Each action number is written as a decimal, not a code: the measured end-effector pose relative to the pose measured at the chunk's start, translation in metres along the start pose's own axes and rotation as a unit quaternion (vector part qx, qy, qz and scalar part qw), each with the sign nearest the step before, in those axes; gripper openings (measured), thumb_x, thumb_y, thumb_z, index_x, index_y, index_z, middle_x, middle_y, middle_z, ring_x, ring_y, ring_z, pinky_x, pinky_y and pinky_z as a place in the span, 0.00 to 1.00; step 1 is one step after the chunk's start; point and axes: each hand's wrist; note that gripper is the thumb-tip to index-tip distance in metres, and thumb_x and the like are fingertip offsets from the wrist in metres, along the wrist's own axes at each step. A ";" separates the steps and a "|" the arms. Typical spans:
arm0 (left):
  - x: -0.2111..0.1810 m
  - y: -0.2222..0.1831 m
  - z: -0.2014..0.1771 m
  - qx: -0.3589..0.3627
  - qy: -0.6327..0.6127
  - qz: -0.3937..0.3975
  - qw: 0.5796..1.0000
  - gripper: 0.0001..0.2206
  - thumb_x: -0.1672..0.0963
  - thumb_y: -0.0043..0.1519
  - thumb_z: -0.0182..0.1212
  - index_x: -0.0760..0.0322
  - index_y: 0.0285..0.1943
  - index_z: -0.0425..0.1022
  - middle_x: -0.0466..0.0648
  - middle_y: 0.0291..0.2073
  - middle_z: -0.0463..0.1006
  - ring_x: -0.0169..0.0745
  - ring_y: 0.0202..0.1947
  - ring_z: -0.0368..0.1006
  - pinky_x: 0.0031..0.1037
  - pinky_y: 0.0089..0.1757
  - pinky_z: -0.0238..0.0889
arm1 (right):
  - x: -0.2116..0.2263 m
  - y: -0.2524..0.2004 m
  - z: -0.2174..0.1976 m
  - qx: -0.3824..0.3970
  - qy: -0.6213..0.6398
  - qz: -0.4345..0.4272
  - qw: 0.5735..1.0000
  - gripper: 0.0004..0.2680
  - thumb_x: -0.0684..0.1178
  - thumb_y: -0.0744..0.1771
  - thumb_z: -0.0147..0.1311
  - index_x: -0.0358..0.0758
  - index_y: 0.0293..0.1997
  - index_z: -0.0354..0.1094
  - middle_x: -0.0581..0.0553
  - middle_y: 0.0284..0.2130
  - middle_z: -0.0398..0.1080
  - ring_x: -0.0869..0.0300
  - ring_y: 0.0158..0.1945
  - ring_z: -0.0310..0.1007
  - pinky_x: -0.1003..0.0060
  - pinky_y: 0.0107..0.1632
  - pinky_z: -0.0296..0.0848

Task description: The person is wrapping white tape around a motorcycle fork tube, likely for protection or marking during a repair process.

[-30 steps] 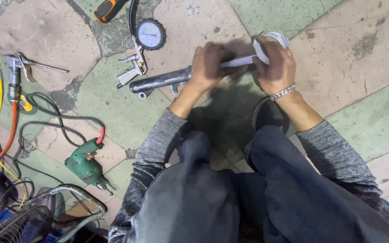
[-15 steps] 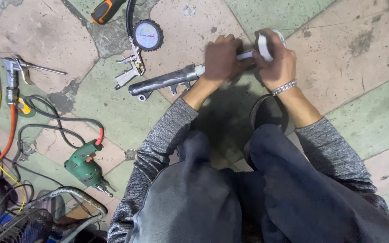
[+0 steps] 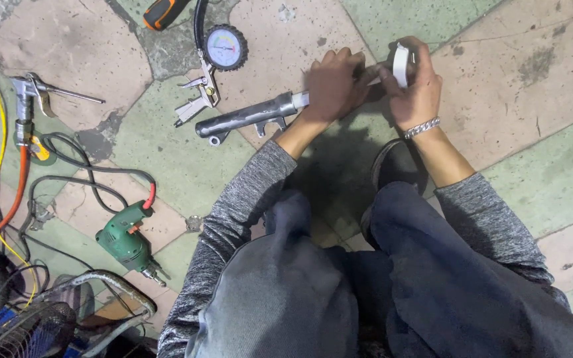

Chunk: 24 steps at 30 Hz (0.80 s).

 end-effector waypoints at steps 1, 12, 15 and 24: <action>0.002 -0.002 0.006 -0.035 0.015 0.013 0.999 0.17 0.46 0.61 0.59 0.57 0.26 0.76 0.43 0.24 0.69 0.37 0.22 0.63 0.29 0.26 0.58 | -0.002 -0.001 0.002 0.000 0.004 0.001 1.000 0.22 0.29 0.65 0.62 0.38 0.63 0.57 0.37 0.50 0.77 0.49 0.46 0.81 0.59 0.45 0.79; -0.006 -0.077 0.014 0.050 0.124 0.071 0.988 0.36 0.51 0.62 0.55 0.67 0.78 0.48 0.55 0.77 0.55 0.50 0.79 0.52 0.46 0.74 0.48 | -0.009 -0.004 0.010 0.007 0.035 0.030 0.999 0.20 0.29 0.65 0.58 0.38 0.61 0.58 0.40 0.46 0.78 0.50 0.45 0.82 0.60 0.44 0.76; 0.004 -0.092 -0.006 0.094 0.150 0.063 0.982 0.31 0.55 0.69 0.49 0.73 0.80 0.45 0.62 0.77 0.47 0.59 0.78 0.43 0.51 0.72 0.36 | -0.012 -0.005 0.009 0.018 0.023 0.023 0.999 0.21 0.28 0.65 0.58 0.37 0.62 0.57 0.39 0.47 0.78 0.49 0.46 0.82 0.59 0.45 0.76; 0.026 -0.091 -0.051 0.068 0.182 -0.002 0.981 0.28 0.47 0.67 0.58 0.64 0.70 0.60 0.51 0.68 0.61 0.46 0.70 0.48 0.55 0.66 0.36 | -0.012 -0.008 0.015 0.028 0.050 0.049 0.997 0.22 0.26 0.64 0.60 0.38 0.61 0.58 0.39 0.44 0.78 0.53 0.45 0.82 0.63 0.44 0.76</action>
Point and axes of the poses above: each hand's wrist, its own y-axis towards the middle knuckle, its own z-axis out of the palm, x = y × z
